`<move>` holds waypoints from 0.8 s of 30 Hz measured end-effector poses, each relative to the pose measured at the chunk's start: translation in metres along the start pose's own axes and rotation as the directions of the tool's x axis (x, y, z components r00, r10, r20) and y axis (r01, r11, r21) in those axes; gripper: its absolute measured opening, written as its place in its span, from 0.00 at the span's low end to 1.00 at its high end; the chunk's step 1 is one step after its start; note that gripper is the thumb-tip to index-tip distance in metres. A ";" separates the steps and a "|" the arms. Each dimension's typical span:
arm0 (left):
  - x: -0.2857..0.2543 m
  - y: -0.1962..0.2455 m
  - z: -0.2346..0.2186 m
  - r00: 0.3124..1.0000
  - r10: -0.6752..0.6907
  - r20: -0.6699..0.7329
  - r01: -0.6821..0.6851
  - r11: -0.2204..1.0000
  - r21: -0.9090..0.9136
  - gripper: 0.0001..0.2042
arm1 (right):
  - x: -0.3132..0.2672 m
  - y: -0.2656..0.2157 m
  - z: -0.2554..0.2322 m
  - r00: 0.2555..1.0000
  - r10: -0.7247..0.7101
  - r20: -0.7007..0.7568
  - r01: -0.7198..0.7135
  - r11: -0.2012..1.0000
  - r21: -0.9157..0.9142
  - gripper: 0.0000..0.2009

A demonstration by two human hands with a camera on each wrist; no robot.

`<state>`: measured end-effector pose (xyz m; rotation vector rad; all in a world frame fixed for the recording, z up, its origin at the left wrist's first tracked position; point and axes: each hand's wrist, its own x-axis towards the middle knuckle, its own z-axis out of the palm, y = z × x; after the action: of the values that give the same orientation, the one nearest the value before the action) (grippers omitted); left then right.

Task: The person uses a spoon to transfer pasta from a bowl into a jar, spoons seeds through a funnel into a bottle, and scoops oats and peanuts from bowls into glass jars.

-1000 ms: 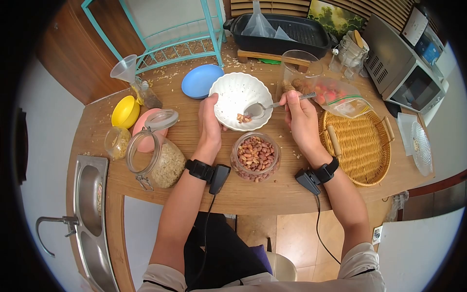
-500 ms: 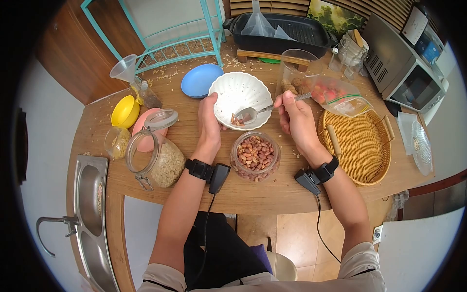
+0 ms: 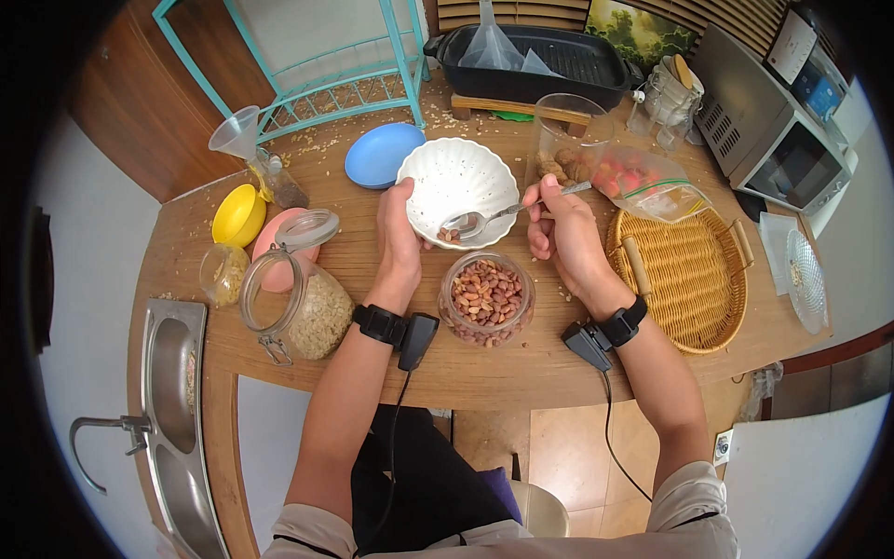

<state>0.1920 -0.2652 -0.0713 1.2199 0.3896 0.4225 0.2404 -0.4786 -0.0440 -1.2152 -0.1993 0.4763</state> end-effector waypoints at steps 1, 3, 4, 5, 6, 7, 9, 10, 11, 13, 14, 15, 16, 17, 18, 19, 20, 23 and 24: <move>0.000 0.000 0.000 1.000 0.001 0.003 -0.001 1.000 0.002 0.27 | 0.000 0.000 0.000 1.000 0.006 0.003 -0.006 1.000 0.007 0.20; 0.002 -0.002 -0.001 1.000 0.006 0.003 -0.006 1.000 0.009 0.27 | -0.001 -0.001 0.000 1.000 0.012 -0.006 -0.012 1.000 0.021 0.19; 0.002 -0.002 -0.001 1.000 0.011 0.001 -0.011 1.000 0.016 0.27 | -0.001 -0.001 0.000 1.000 0.018 -0.014 -0.018 0.999 0.035 0.19; 0.002 -0.003 -0.001 1.000 0.011 0.001 -0.011 1.000 0.016 0.27 | -0.001 -0.002 0.000 1.000 0.018 -0.014 -0.018 0.999 0.035 0.19; 0.002 -0.002 -0.001 1.000 0.008 0.003 -0.008 1.000 0.017 0.27 | -0.001 -0.002 0.000 1.000 0.024 -0.016 -0.023 0.999 0.043 0.19; 0.002 -0.001 -0.001 1.000 0.005 0.005 -0.005 1.000 0.018 0.28 | -0.001 -0.002 0.000 0.999 0.029 -0.018 -0.028 0.998 0.050 0.19; 0.003 -0.003 -0.002 1.000 0.007 0.001 -0.007 1.000 0.019 0.28 | -0.002 -0.003 0.000 0.999 0.024 -0.021 -0.022 0.998 0.060 0.18; 0.003 -0.004 -0.002 1.000 0.010 -0.002 -0.010 1.000 0.021 0.28 | -0.002 -0.003 0.000 1.000 0.018 -0.024 -0.016 0.997 0.070 0.18; 0.004 -0.004 -0.002 1.000 0.011 -0.002 -0.011 1.000 0.021 0.28 | -0.001 -0.003 -0.001 1.000 0.017 -0.024 -0.015 0.997 0.070 0.18; 0.004 -0.004 -0.002 1.000 0.012 0.010 -0.012 1.000 0.019 0.28 | 0.000 -0.001 -0.003 0.999 0.008 -0.044 -0.004 0.996 0.085 0.18; 0.004 -0.004 -0.002 1.000 0.012 0.011 -0.012 1.000 0.018 0.28 | 0.000 -0.002 -0.003 0.999 0.008 -0.045 -0.004 0.996 0.084 0.18; 0.003 -0.004 -0.002 1.000 0.011 0.010 -0.012 1.000 0.014 0.28 | 0.000 -0.002 -0.003 0.999 -0.006 -0.053 0.012 0.995 0.099 0.18; 0.003 -0.004 -0.002 1.000 0.011 0.009 -0.011 1.000 0.010 0.28 | 0.000 -0.002 -0.002 0.998 -0.020 -0.062 0.027 0.993 0.113 0.18; 0.003 -0.004 -0.002 1.000 0.011 0.009 -0.011 1.000 0.010 0.28 | 0.000 -0.002 -0.003 0.998 -0.020 -0.062 0.027 0.993 0.113 0.18; 0.003 -0.003 -0.002 1.000 0.011 0.010 -0.011 1.000 0.010 0.28 | 0.000 -0.002 -0.003 0.996 -0.042 -0.075 0.051 0.991 0.124 0.18; 0.003 -0.003 -0.002 1.000 0.011 0.012 -0.011 1.000 0.011 0.28 | 0.001 -0.002 -0.004 0.994 -0.063 -0.088 0.074 0.988 0.134 0.18; 0.002 -0.003 -0.001 1.000 0.011 0.012 -0.011 1.000 0.011 0.28 | 0.001 -0.002 -0.005 0.994 -0.063 -0.088 0.075 0.988 0.134 0.18; 0.001 -0.002 -0.001 1.000 0.014 -0.006 -0.014 1.000 0.011 0.28 | 0.000 -0.002 -0.006 0.989 -0.114 -0.093 0.129 0.976 0.177 0.18; 0.001 -0.002 -0.001 1.000 0.016 0.000 -0.016 1.000 0.012 0.27 | 0.000 -0.003 -0.006 0.987 -0.132 -0.095 0.149 0.967 0.207 0.19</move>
<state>0.1928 -0.2642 -0.0740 1.2357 0.3830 0.4349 0.2435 -0.4842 -0.0430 -0.9997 -0.1594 0.3151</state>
